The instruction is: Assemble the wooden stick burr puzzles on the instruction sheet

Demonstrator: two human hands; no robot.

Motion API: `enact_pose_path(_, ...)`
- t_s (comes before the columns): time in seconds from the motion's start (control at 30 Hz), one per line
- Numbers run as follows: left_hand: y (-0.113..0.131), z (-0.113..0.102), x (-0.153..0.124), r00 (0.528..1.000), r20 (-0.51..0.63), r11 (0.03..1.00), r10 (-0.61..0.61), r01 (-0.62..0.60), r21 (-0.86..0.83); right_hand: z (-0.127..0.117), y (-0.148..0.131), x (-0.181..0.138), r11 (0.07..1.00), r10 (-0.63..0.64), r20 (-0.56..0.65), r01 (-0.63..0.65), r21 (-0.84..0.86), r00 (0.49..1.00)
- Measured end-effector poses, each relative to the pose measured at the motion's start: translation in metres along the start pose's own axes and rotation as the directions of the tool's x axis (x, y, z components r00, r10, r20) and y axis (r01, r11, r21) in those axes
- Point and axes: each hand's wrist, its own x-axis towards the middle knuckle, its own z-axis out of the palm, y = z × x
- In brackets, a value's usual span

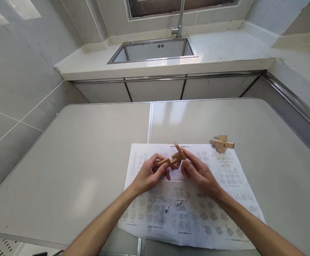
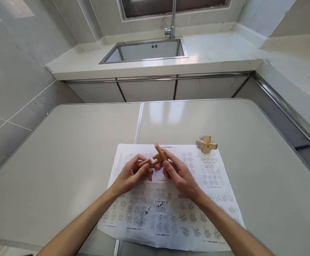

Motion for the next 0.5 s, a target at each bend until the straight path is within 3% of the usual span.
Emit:
enact_pose_path(0.2, 0.002, -0.002, 0.000, 0.998, 0.053, 0.999, 0.017, -0.019, 0.040, 0.001, -0.002, -0.005, 0.990, 0.045, 0.043, -0.050, 0.133, 0.998)
enact_pose_path(0.5, -0.001, -0.006, 0.000, 0.993, 0.105, 0.986, 0.060, -0.075, 0.147, 0.003, -0.011, -0.010, 0.989, 0.049, 0.045, -0.055, 0.141, 0.998)
